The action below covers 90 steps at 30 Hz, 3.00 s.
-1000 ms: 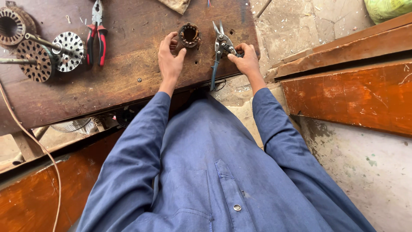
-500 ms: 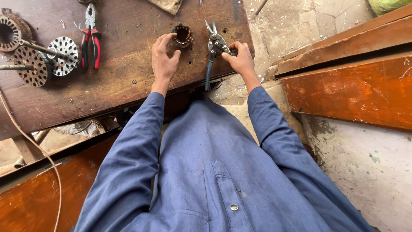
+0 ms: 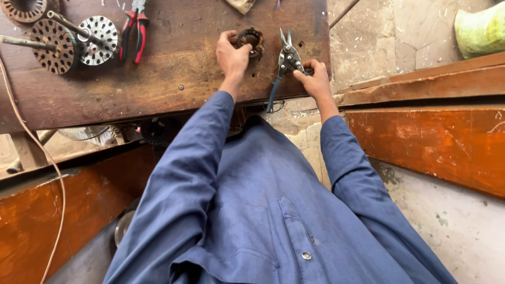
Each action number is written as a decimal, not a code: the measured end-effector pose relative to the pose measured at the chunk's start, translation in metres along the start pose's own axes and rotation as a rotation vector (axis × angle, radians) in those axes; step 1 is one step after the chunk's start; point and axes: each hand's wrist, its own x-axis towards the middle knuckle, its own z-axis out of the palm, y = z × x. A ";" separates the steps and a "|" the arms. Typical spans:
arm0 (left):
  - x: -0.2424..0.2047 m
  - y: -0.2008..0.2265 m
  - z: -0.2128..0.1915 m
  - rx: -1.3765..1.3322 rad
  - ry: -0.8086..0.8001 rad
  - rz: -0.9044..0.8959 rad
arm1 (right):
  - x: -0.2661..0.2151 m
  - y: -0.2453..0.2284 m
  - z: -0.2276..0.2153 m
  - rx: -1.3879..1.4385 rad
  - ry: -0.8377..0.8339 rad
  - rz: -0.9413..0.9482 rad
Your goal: The person uses pliers to pull and cut copper wire from a cylindrical metal component. They repeatedly grip the wire, pull it out, and cut it into smaller pieces, placing the removed wire on the workbench.
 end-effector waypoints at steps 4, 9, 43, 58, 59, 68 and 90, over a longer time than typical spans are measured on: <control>-0.007 0.012 0.007 0.013 -0.023 0.081 | 0.000 -0.001 -0.001 -0.022 -0.014 0.047; -0.002 0.013 0.008 0.049 -0.033 0.085 | 0.002 -0.005 -0.002 -0.010 0.016 -0.008; -0.031 -0.005 -0.065 0.186 -0.190 0.333 | -0.003 -0.010 0.003 0.057 0.013 0.065; -0.059 0.001 -0.075 0.486 -0.247 0.520 | -0.012 -0.023 -0.005 0.014 0.039 0.040; -0.059 0.001 -0.075 0.483 -0.246 0.518 | -0.012 -0.024 -0.005 0.010 0.039 0.049; -0.060 -0.002 -0.070 0.451 -0.256 0.446 | -0.016 -0.032 -0.006 -0.008 0.031 0.097; -0.067 0.006 -0.076 0.581 -0.342 0.467 | -0.020 -0.044 -0.011 -0.048 0.019 0.160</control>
